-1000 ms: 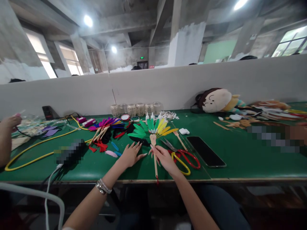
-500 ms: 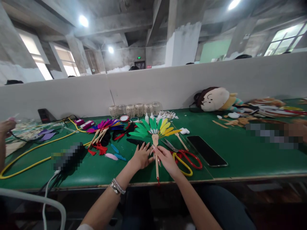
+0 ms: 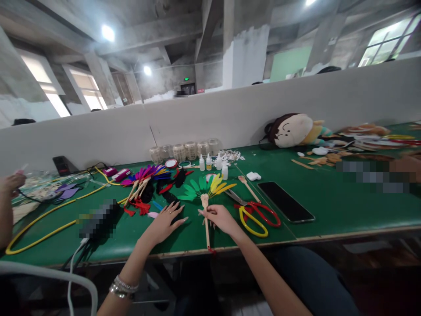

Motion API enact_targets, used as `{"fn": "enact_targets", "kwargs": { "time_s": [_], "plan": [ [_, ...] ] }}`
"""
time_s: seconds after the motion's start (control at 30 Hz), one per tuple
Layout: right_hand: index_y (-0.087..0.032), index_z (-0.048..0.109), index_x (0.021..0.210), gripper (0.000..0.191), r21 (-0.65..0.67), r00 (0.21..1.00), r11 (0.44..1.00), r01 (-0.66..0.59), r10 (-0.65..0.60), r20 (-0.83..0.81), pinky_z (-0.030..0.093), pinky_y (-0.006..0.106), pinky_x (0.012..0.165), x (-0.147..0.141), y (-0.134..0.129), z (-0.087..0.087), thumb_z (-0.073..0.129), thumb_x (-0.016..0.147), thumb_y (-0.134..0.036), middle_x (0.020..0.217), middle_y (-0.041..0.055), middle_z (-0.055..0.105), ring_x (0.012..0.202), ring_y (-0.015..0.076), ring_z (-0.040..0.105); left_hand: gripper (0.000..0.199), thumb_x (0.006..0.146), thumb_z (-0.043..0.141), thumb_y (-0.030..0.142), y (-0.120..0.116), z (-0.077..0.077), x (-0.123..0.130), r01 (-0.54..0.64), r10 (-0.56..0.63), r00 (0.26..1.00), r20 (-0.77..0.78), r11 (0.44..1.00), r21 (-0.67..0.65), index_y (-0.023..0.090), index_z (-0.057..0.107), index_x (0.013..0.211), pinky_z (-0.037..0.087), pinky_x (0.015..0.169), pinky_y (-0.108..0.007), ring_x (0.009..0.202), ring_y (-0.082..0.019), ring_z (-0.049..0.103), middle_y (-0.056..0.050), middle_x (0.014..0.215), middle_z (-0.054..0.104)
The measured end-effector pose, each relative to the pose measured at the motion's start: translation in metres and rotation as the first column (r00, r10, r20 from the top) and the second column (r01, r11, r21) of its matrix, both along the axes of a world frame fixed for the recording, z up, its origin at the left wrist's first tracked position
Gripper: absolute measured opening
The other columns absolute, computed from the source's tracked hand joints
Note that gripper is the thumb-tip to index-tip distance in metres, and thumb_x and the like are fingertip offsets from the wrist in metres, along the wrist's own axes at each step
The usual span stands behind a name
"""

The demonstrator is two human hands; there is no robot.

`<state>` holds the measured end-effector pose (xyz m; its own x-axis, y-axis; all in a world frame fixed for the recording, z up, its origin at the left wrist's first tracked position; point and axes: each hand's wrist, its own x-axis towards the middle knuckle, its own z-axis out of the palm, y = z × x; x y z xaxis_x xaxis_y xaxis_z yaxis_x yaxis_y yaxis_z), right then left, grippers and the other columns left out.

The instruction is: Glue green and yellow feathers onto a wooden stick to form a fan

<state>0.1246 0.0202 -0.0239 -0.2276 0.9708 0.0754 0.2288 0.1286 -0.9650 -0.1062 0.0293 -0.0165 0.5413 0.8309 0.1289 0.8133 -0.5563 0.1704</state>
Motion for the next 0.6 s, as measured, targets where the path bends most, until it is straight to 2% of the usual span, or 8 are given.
{"fn": "enact_targets", "kwargs": {
  "time_s": [0.1, 0.23, 0.3, 0.43, 0.6],
  "plan": [
    [-0.012, 0.061, 0.066, 0.036, -0.035, 0.999, 0.999, -0.029, 0.030, 0.038, 0.031, 0.019, 0.035, -0.006, 0.003, 0.001, 0.056, 0.071, -0.048, 0.055, 0.0031, 0.061, 0.040, 0.0086, 0.044, 0.049, 0.086, 0.033, 0.045, -0.002, -0.010, -0.009, -0.121, 0.119, 0.993, 0.021, 0.984, 0.131, 0.018, 0.045, 0.125, 0.025, 0.103, -0.043, 0.126, -0.023, 0.032, -0.009, 0.131, 0.045],
    [-0.012, 0.062, 0.065, 0.036, -0.056, 0.988, 0.998, -0.024, 0.032, 0.152, 0.031, 0.017, 0.034, -0.012, 0.007, 0.006, 0.053, 0.074, -0.046, 0.052, 0.0021, 0.059, 0.037, 0.0077, 0.044, 0.046, 0.086, 0.034, 0.040, -0.003, -0.025, -0.015, -0.343, 0.329, 0.939, 0.095, 0.902, 0.261, 0.012, 0.050, 0.119, 0.028, 0.101, -0.043, 0.124, -0.025, 0.036, -0.012, 0.126, 0.050],
    [-0.012, 0.062, 0.065, 0.037, -0.069, 0.965, 0.997, -0.027, 0.044, 0.259, 0.033, 0.017, 0.034, -0.012, 0.009, 0.009, 0.050, 0.077, -0.045, 0.049, 0.0009, 0.055, 0.037, 0.0080, 0.045, 0.047, 0.085, 0.034, 0.039, -0.002, -0.030, -0.016, -0.413, 0.394, 0.911, 0.122, 0.864, 0.287, 0.011, 0.050, 0.119, 0.029, 0.101, -0.042, 0.123, -0.026, 0.036, -0.013, 0.126, 0.050],
    [-0.014, 0.056, 0.060, 0.036, -0.060, 0.859, 0.998, -0.036, 0.062, 0.508, 0.037, 0.017, 0.038, -0.012, 0.013, 0.019, 0.044, 0.081, -0.041, 0.047, 0.0001, 0.053, 0.038, 0.0089, 0.049, 0.046, 0.085, 0.035, 0.037, -0.001, -0.032, -0.016, -0.423, 0.397, 0.906, 0.146, 0.853, 0.306, 0.011, 0.049, 0.120, 0.032, 0.099, -0.041, 0.122, -0.026, 0.038, -0.012, 0.127, 0.049],
    [-0.015, 0.053, 0.053, 0.035, -0.048, 0.755, 0.998, -0.030, 0.054, 0.653, 0.041, 0.021, 0.046, -0.021, 0.015, 0.032, 0.043, 0.082, -0.034, 0.051, 0.0039, 0.058, 0.043, 0.0127, 0.055, 0.040, 0.083, 0.035, 0.021, -0.003, -0.029, -0.017, -0.392, 0.362, 0.920, 0.150, 0.859, 0.330, 0.014, 0.052, 0.118, 0.034, 0.097, -0.042, 0.120, -0.026, 0.039, -0.010, 0.123, 0.053]
  ]
}}
